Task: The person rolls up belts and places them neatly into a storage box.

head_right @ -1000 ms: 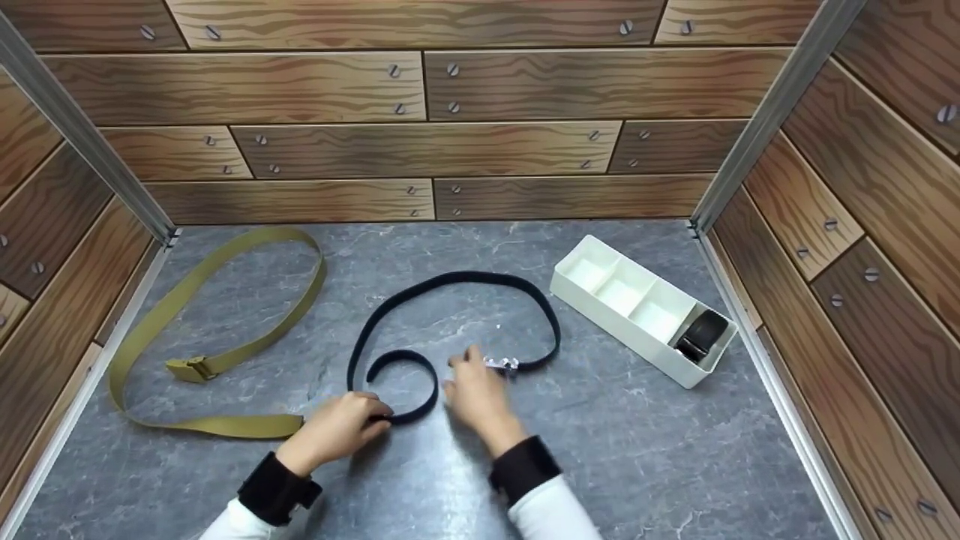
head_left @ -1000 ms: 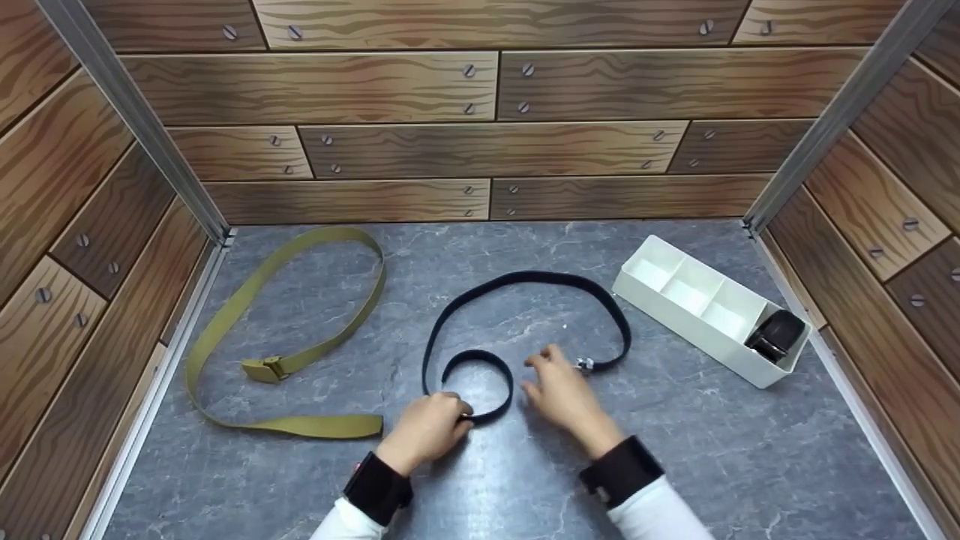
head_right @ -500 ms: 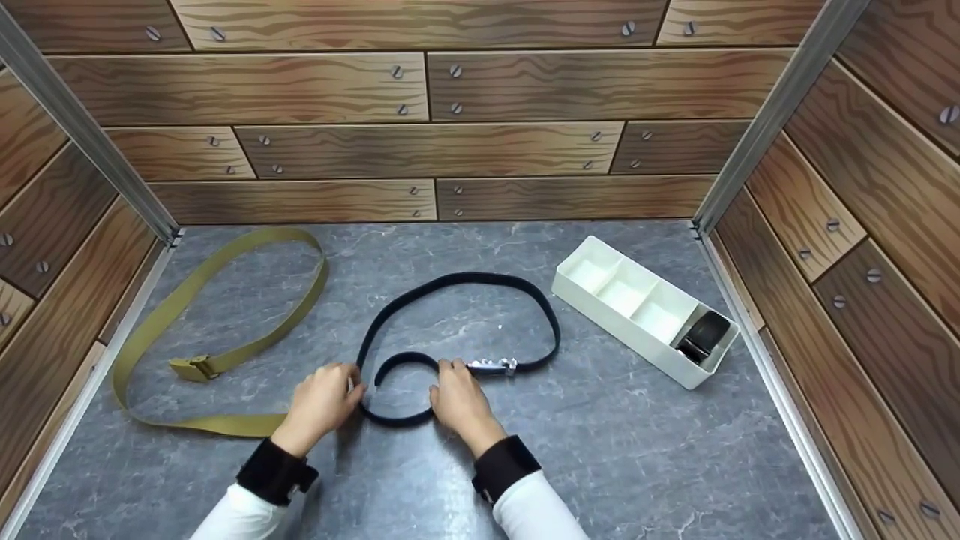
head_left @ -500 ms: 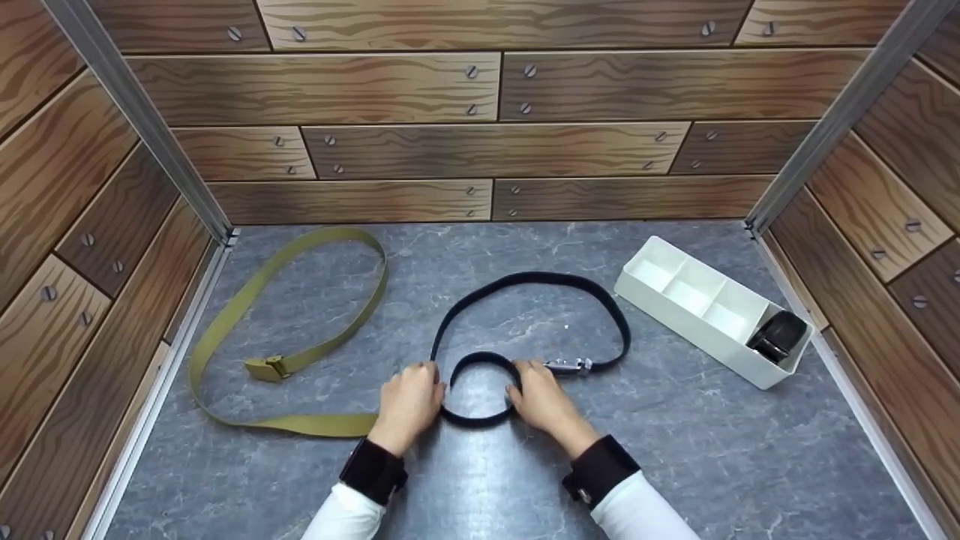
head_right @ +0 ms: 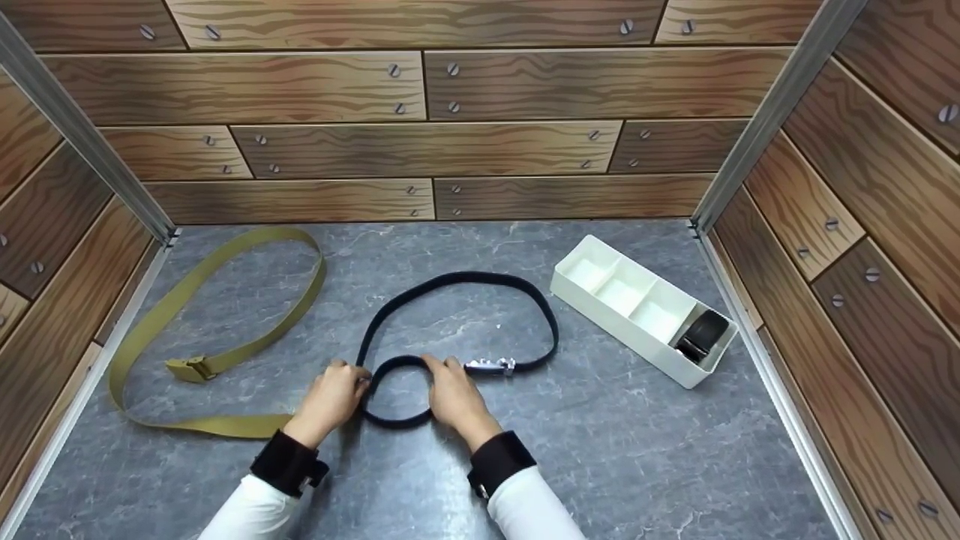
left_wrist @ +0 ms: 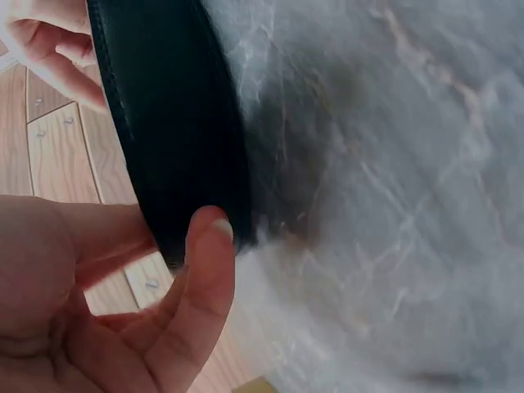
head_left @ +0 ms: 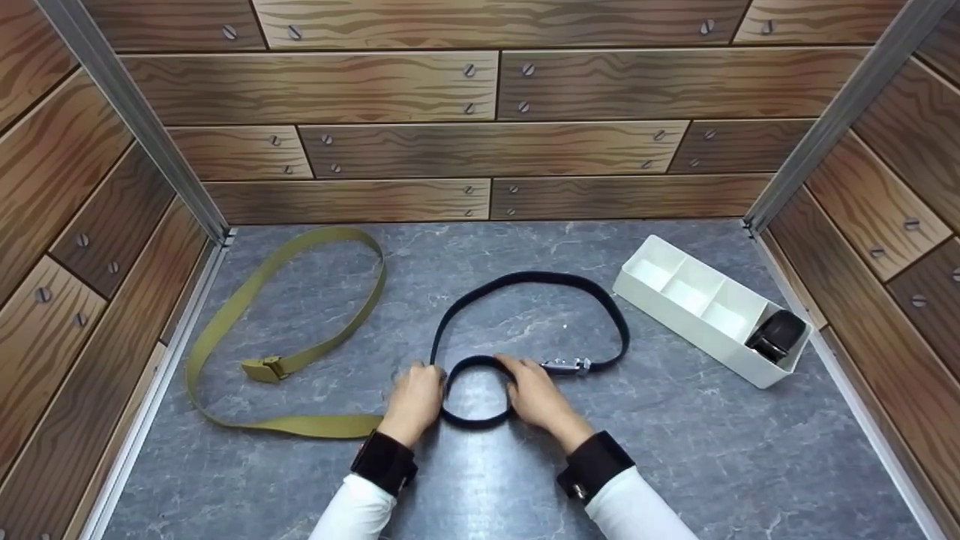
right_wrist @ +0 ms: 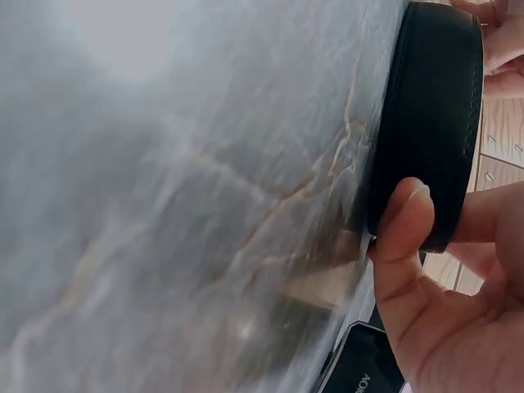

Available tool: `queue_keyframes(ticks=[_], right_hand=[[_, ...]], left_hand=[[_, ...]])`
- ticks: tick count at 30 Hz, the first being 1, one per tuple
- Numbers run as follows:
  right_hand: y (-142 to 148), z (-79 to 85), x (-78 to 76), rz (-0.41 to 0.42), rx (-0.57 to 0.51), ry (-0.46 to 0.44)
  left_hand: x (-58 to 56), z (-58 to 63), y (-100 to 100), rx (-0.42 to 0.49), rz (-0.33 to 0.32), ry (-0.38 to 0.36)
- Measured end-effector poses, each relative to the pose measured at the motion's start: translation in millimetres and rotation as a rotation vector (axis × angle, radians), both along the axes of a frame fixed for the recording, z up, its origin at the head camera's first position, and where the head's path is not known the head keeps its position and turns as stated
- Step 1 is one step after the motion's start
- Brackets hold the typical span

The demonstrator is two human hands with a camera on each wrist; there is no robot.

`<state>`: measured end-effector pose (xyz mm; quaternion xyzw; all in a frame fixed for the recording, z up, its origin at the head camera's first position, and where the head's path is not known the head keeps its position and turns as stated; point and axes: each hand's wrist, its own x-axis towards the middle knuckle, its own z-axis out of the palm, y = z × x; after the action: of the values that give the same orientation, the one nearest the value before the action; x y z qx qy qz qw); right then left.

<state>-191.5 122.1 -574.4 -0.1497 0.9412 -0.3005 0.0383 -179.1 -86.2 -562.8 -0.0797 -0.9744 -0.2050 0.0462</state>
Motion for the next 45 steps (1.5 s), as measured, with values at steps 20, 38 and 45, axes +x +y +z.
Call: queue_keyframes(ticks=[20,38,45], right_hand=[[-20,-2.8,8.3,0.013,0.120,0.047],[-17,1.3,13.8,0.198,0.117,0.258],[-15,-3.5,9.7,0.406,0.113,0.409]], left_hand=[[6.3,-7.7,13,-0.031,-0.036,-0.083],[-3.7,-13.2,-4,0.163,-0.049,-0.013],[-7.2,-14.5,-7,0.165,-0.034,0.025]])
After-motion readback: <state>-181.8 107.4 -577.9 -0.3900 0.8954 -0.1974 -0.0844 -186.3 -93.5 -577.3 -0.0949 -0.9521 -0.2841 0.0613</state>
